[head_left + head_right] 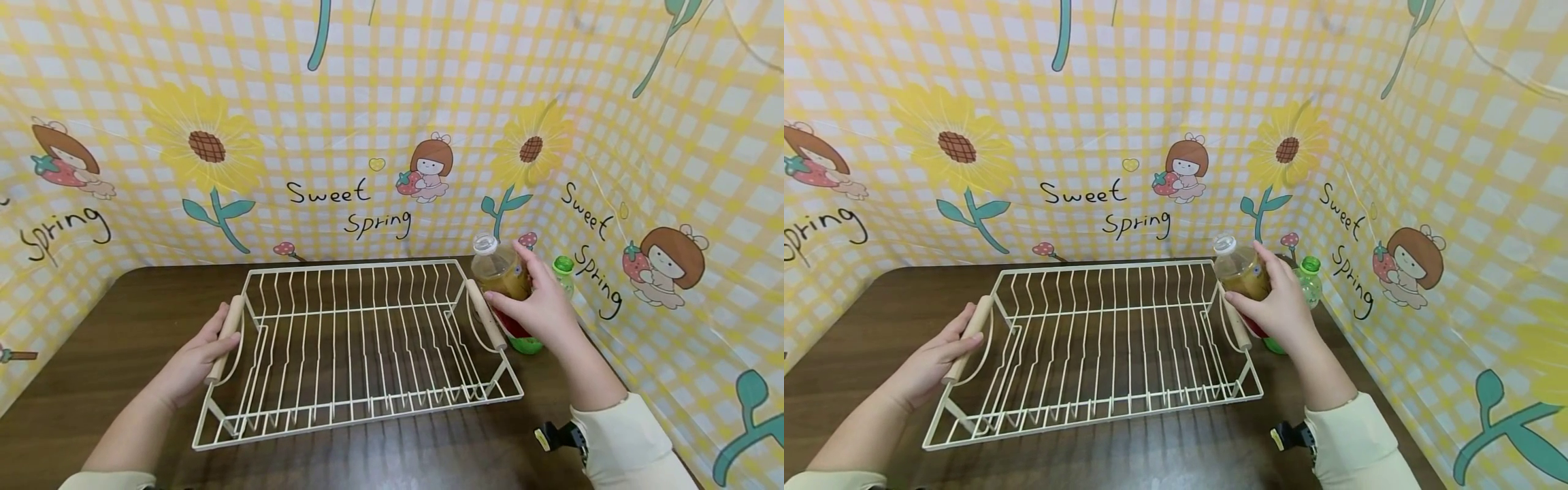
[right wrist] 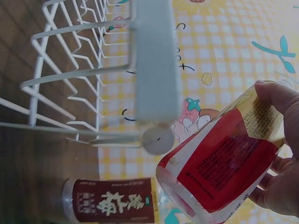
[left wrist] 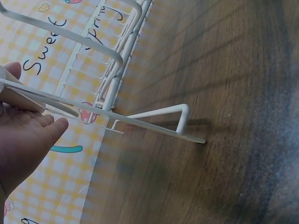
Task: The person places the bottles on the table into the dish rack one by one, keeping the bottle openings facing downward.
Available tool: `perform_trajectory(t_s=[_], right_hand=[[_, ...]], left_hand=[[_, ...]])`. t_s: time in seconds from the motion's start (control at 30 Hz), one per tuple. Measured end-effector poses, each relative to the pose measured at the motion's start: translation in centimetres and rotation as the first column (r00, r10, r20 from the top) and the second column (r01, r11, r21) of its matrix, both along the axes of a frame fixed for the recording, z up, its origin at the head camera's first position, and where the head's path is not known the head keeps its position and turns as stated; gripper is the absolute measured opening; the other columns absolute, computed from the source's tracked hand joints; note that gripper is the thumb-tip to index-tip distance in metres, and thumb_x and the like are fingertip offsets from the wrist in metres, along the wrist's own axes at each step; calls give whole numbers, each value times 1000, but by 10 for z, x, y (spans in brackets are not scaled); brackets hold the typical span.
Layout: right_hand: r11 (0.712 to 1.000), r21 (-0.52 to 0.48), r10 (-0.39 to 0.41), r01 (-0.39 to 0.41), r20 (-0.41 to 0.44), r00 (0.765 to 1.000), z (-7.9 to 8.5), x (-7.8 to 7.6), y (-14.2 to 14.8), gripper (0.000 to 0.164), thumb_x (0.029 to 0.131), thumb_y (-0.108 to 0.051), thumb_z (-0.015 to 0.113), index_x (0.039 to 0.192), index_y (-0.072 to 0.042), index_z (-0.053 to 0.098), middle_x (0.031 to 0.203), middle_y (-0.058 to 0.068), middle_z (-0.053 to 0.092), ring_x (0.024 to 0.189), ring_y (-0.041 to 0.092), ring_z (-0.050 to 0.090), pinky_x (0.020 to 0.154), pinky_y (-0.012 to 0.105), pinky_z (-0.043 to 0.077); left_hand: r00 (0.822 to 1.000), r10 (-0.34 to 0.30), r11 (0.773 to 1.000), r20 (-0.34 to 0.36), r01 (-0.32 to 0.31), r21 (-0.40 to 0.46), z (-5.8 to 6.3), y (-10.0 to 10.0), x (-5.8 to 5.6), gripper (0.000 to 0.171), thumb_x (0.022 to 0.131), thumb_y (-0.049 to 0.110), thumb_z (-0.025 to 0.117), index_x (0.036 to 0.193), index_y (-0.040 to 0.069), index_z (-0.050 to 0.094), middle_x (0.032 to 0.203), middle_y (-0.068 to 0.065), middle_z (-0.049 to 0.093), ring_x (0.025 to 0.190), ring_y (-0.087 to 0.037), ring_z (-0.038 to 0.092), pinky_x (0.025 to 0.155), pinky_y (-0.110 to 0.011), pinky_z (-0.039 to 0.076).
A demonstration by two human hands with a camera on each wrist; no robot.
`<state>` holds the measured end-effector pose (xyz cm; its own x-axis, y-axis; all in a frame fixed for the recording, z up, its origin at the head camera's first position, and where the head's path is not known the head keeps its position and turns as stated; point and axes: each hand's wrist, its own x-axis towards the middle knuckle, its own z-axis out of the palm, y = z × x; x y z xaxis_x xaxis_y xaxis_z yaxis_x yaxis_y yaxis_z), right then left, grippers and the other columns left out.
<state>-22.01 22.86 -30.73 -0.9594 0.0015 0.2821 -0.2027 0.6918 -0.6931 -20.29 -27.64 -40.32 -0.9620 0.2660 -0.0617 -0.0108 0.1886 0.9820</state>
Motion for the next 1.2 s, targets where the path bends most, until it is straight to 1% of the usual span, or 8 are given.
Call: perform_trajectory(t_s=[0.2, 0.3, 0.43, 0.53, 0.77, 1.0, 1.13, 1.2], right_hand=[[997, 49, 58, -57, -20, 998, 10, -7, -13, 90, 83, -35, 78, 156, -28, 26, 153, 19, 34, 133, 39, 40, 100, 62, 41], [993, 67, 95, -93, -30, 995, 14, -10, -20, 91, 82, -34, 79, 156, -27, 27, 155, 16, 33, 138, 38, 36, 104, 62, 37], [988, 93, 130, -127, -31, 991, 16, -14, -28, 91, 81, -33, 80, 156, -27, 27, 152, 16, 39, 134, 36, 40, 102, 60, 40], [983, 107, 149, -146, -17, 989, 16, -18, -34, 92, 81, -35, 80, 156, -28, 27, 150, 16, 40, 132, 36, 42, 100, 59, 42], [970, 148, 201, -195, -27, 979, 16, -25, -48, 92, 79, -35, 81, 155, -26, 30, 150, 15, 42, 132, 36, 41, 99, 58, 42], [963, 130, 241, -237, -17, 970, 14, -29, -67, 90, 79, -35, 81, 154, -25, 32, 144, 15, 46, 124, 34, 48, 95, 53, 47], [950, 159, 273, -268, -13, 962, 9, -33, -76, 89, 79, -35, 81, 154, -23, 33, 144, 14, 47, 128, 34, 47, 99, 52, 45], [942, 181, 290, -282, -18, 957, 7, -34, -81, 89, 79, -35, 82, 153, -22, 34, 143, 14, 48, 128, 35, 47, 100, 53, 45]], left_hand=[[1000, -1, 1000, 0, 1, 0, 1, 1, 0, 80, 106, 27, 39, 151, 13, -26, 156, -9, -36, 143, -33, -29, 100, 0, 5], [1000, -3, 1000, 5, 3, -1, 1, 1, 0, 81, 106, 28, 39, 151, 13, -26, 156, -8, -36, 143, -34, -29, 98, 0, 9], [1000, -4, 1000, 10, 4, -4, 1, 2, 0, 81, 106, 27, 39, 151, 12, -26, 156, -10, -36, 143, -35, -25, 92, 0, 18], [1000, -5, 1000, 6, 5, -6, 0, 2, 0, 81, 106, 27, 40, 151, 11, -26, 157, -12, -35, 143, -36, -22, 87, 0, 21], [1000, -6, 1000, 7, 6, -16, -1, 1, 0, 82, 106, 27, 40, 151, 12, -26, 157, -13, -34, 143, -36, -24, 89, 1, 19], [1000, -14, 1000, 1, 14, -23, 1, 0, 0, 82, 106, 27, 40, 151, 12, -27, 156, -14, -35, 143, -38, -22, 86, 0, 20], [1000, -22, 999, 5, 22, -41, 2, -1, 0, 83, 106, 27, 40, 150, 11, -28, 156, -13, -36, 142, -36, -27, 90, 1, 17], [999, -32, 997, 2, 32, -71, 5, -1, -1, 83, 106, 27, 40, 150, 9, -28, 155, -16, -36, 141, -38, -28, 90, 3, 16]])
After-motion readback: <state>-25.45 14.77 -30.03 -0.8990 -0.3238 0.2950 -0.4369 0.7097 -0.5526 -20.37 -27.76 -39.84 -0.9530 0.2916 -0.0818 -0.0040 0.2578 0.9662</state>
